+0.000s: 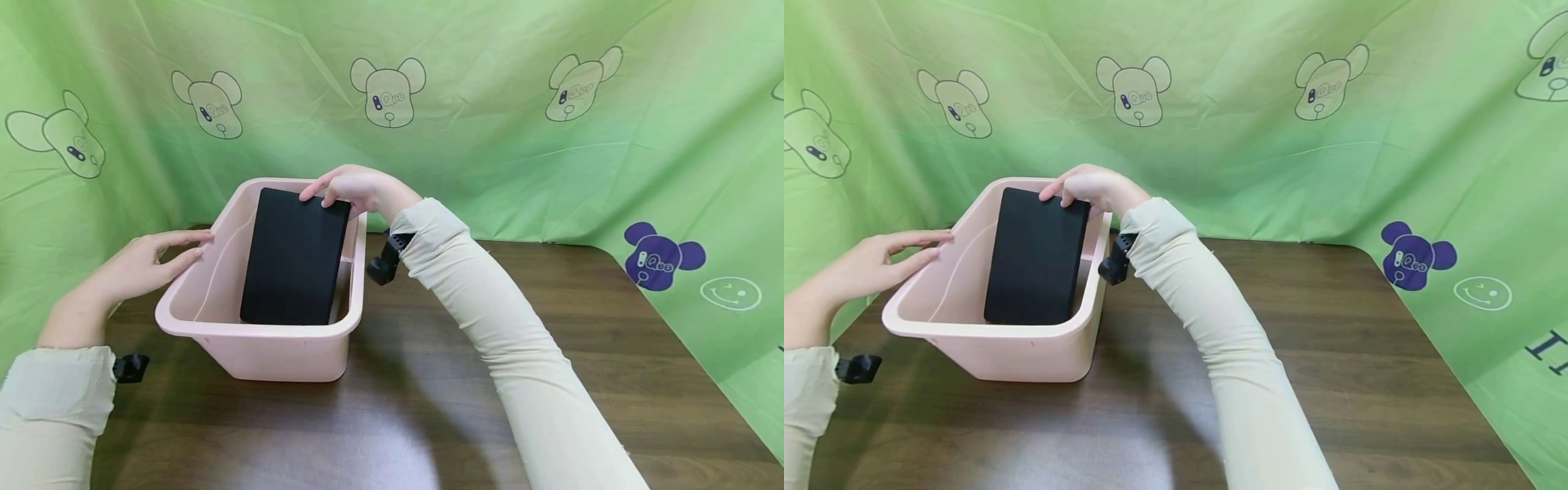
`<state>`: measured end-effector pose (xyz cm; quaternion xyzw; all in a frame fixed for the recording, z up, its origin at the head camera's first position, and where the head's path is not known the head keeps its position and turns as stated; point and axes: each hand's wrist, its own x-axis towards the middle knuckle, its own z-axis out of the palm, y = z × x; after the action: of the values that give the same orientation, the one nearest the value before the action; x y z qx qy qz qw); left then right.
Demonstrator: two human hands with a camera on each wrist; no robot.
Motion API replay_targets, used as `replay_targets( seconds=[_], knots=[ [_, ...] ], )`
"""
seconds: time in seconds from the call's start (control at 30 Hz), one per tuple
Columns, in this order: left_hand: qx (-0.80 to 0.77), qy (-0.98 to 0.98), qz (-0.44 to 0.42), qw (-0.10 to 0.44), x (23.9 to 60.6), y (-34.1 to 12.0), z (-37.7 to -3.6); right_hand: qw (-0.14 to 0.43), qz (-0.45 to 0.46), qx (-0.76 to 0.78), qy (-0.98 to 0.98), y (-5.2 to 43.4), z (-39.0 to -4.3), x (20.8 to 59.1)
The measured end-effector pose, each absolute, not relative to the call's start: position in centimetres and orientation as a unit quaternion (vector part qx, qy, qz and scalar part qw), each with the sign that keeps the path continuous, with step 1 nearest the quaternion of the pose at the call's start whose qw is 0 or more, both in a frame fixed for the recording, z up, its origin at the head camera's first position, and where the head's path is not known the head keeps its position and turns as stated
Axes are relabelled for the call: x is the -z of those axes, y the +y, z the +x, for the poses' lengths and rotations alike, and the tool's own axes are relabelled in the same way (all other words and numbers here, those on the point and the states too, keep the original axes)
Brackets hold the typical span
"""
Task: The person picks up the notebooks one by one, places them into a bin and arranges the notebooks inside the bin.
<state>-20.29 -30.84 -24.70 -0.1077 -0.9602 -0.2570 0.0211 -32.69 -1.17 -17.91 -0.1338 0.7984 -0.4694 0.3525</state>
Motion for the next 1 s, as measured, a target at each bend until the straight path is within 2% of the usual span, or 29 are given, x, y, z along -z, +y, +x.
replay_targets(
  seconds=[0.57,1.0],
  knots=[
    [0.258,-0.960,-0.107,0.015,24.9,-31.0,-20.3,0.400,-0.148,0.402,0.810,-2.8,-32.7,18.4],
    [0.259,-0.960,-0.104,0.018,24.7,-30.9,-20.4,0.377,-0.178,0.337,0.844,-2.7,-32.9,18.3]
  ],
)
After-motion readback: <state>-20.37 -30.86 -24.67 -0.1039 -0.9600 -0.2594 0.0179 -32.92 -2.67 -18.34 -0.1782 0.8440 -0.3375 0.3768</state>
